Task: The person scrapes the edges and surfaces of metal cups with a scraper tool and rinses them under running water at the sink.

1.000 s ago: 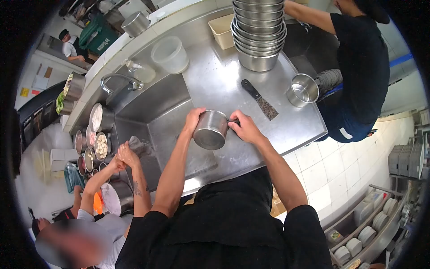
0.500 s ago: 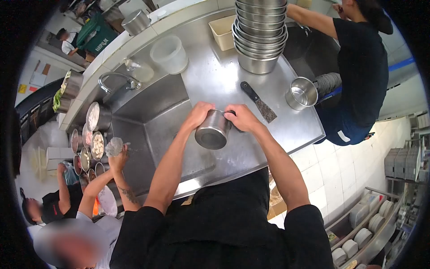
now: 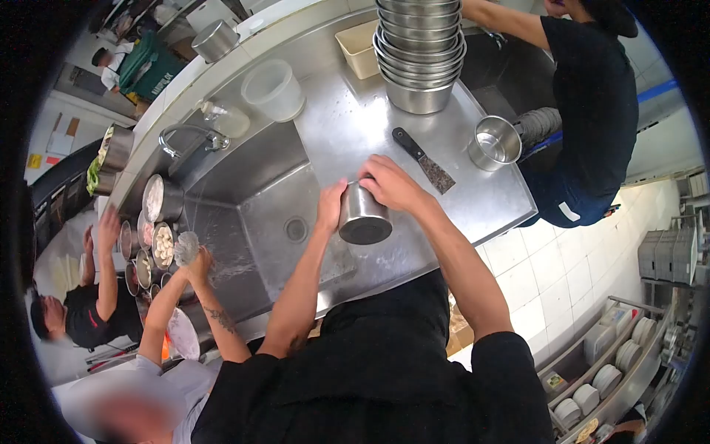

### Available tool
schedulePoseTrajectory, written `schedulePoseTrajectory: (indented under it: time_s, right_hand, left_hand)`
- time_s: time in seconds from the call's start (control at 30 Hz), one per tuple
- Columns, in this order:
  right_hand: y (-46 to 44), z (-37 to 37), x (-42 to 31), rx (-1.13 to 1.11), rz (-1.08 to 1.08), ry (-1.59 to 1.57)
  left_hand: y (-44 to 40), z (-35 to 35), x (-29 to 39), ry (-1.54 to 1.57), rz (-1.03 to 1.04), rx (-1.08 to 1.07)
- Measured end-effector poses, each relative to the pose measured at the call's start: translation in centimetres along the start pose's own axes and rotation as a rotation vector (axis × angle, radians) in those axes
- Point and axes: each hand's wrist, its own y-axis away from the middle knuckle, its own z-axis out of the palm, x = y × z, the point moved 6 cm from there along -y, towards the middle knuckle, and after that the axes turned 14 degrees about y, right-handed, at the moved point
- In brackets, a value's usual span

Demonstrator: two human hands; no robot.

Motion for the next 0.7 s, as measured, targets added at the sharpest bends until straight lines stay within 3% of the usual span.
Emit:
schedulePoseTrajectory:
  time_s: [0.1,0.23,0.3,0.33,0.43,0.47,0.5,0.57,0.6,0.7]
  right_hand:
    - [-1.3,1.0,-1.1,-0.037,-0.125,0.027]
    - [0.7,1.6,1.5,-0.115,0.022,-0.014]
    - [1.2,2.1,1.3,-0.039,0.115,-0.105]
    - [0.1,1.6,-0.3,0.002,-0.021,-0.024]
    - [-1.2,1.6,-0.3,-0.083,0.006,-0.069]
    - [-0.7,1.2,0.3,-0.151,0.093,-0.073]
    - [-0.4,0.7,1.1,-0.144,0.089,-0.061]
    - [1.6,2.2,3.1,-0.137,0.204,-0.197]
    - [2.4,2.6,3.6,-0.096,0.268,-0.231]
    - [4.9,3.9,6.2,-0.012,0.412,-0.328]
  left_hand:
    - [-0.8,1.1,1.9,-0.227,0.15,-0.164]
    - [-0.2,-0.2,3.6,0.04,0.111,0.039]
    - [-0.5,-0.6,2.9,-0.22,0.072,-0.075]
    - [-0.6,0.4,3.0,-0.282,0.104,-0.126]
    - [-0.6,2.0,4.4,-0.298,0.185,-0.268]
    - [-1.1,1.3,3.2,-0.33,0.004,-0.212]
    - [-1.6,1.3,3.0,-0.325,0.017,-0.219]
    - [-1.3,0.1,0.9,0.162,-0.151,-0.151]
    - [-1.5,-0.4,-0.2,0.219,-0.203,-0.235]
    - [0.3,-0.8,-1.3,0.422,-0.211,-0.142]
